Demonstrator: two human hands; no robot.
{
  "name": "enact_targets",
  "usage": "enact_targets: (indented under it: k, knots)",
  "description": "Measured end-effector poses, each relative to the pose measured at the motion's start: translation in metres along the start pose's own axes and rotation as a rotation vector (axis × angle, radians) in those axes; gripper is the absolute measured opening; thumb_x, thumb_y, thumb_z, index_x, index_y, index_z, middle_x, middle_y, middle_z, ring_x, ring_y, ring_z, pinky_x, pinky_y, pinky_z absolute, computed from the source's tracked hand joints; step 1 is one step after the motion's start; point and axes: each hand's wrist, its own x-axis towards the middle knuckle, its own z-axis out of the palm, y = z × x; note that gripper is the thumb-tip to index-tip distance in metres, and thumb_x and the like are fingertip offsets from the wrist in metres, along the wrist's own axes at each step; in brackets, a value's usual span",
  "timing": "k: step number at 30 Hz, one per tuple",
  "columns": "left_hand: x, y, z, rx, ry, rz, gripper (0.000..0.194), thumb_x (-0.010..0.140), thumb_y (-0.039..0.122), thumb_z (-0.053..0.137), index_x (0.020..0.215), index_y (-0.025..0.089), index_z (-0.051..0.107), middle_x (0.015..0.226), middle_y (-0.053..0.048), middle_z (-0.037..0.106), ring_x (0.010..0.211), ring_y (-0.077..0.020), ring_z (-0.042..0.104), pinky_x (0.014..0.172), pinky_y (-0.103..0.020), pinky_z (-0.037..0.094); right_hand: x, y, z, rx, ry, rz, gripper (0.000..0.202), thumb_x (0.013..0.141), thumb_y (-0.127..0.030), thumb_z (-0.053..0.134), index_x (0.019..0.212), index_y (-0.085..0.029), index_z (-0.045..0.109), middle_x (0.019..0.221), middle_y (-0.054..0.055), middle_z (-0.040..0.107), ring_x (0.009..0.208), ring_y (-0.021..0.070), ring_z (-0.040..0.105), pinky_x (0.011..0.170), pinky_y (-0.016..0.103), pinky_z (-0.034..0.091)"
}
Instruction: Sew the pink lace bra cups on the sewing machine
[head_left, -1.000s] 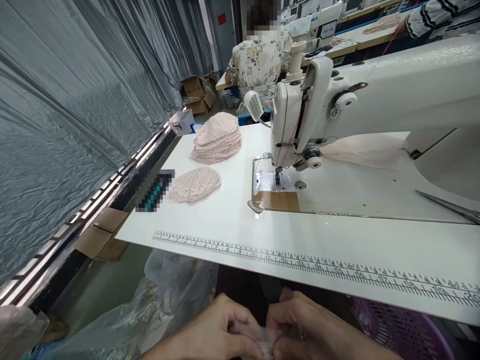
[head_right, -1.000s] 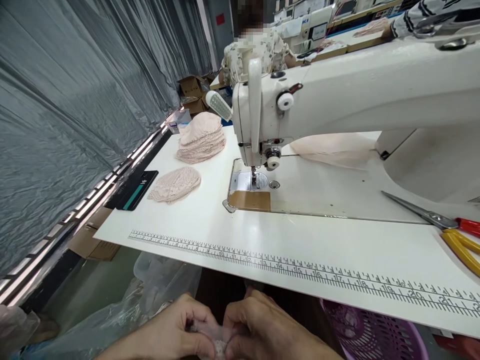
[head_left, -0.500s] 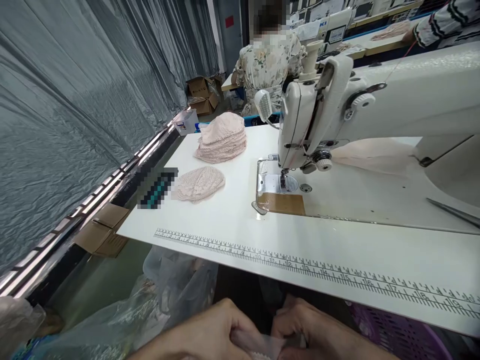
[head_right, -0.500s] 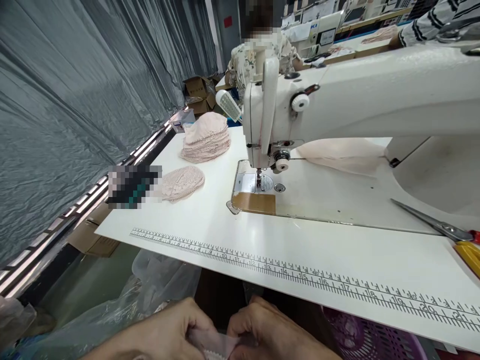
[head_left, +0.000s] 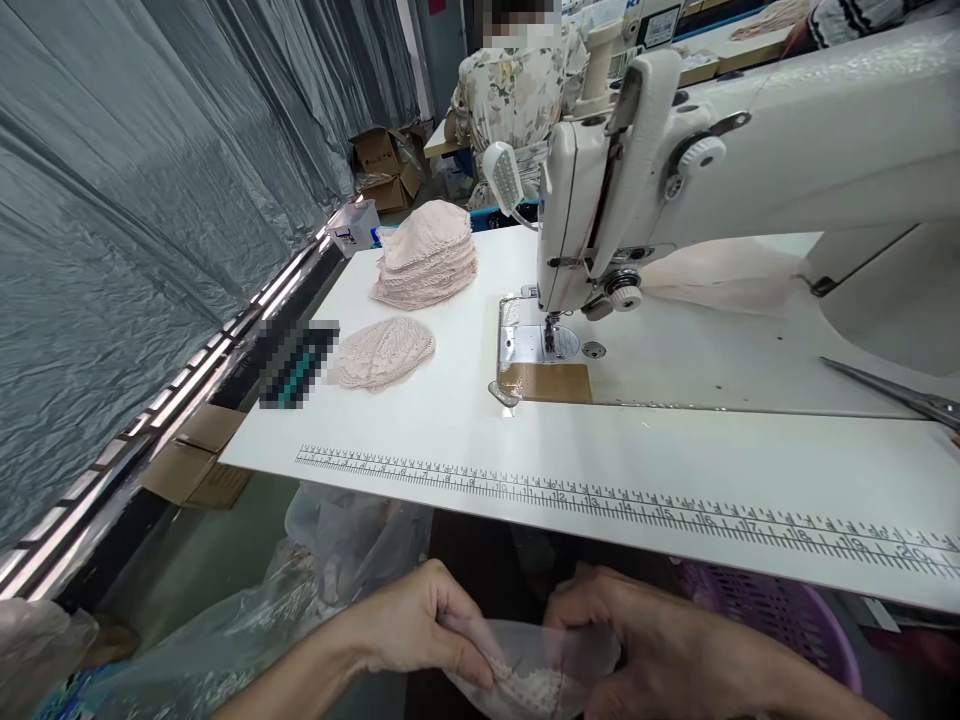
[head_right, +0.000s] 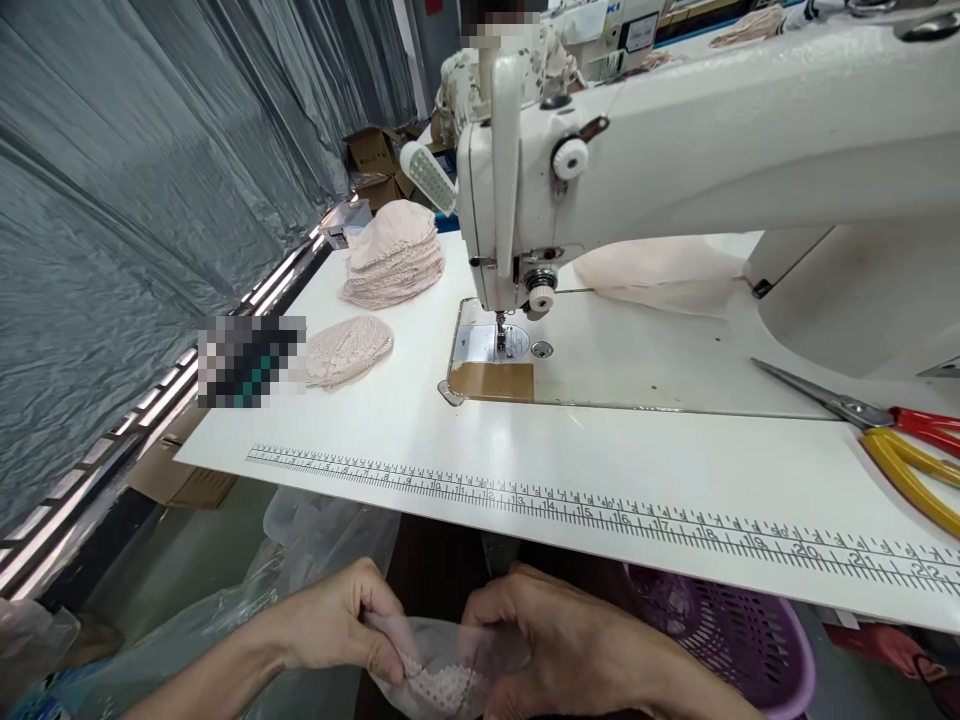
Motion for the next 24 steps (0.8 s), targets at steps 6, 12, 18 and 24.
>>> enact_targets:
  k: [6,12,18,24]
  knots:
    - [0.0,-0.002,-0.002,0.047,-0.02,0.047,0.027,0.063,0.034,0.082,0.083,0.016,0.077,0.078,-0.007,0.074,0.074,-0.0207,0.071,0.068,-0.022,0.055,0.005,0.015,0.011,0.089,0.06,-0.112,0.028,0.061,-0.041,0.083,0.072,-0.018,0.073,0.074,-0.001,0.063,0.074,0.0153,0.056,0.059,0.021,0.038]
    - [-0.001,-0.002,-0.003,0.069,-0.04,0.062,0.028,0.064,0.034,0.082,0.085,0.016,0.077,0.081,-0.008,0.074,0.075,-0.0204,0.072,0.067,-0.019,0.054,0.009,0.03,0.011,0.252,0.007,-0.148,0.04,0.059,-0.055,0.081,0.073,-0.018,0.077,0.069,-0.002,0.057,0.059,0.0091,0.051,0.048,0.018,0.033]
    - [0.001,0.0,-0.001,0.044,-0.043,0.052,0.03,0.062,0.036,0.083,0.084,0.016,0.077,0.078,-0.008,0.074,0.072,-0.018,0.071,0.066,-0.018,0.052,0.0,0.03,0.001,0.289,-0.055,-0.137,0.035,0.07,-0.051,0.074,0.079,-0.017,0.078,0.067,-0.001,0.057,0.063,0.0104,0.051,0.054,0.02,0.035]
    - [0.012,0.003,0.009,-0.002,-0.02,0.026,0.037,0.062,0.043,0.082,0.087,0.016,0.077,0.074,-0.004,0.073,0.066,-0.0119,0.064,0.065,-0.017,0.048,0.008,0.02,0.012,0.245,0.033,-0.112,0.025,0.069,-0.041,0.077,0.072,-0.018,0.071,0.065,-0.004,0.055,0.066,0.0121,0.05,0.06,0.022,0.035]
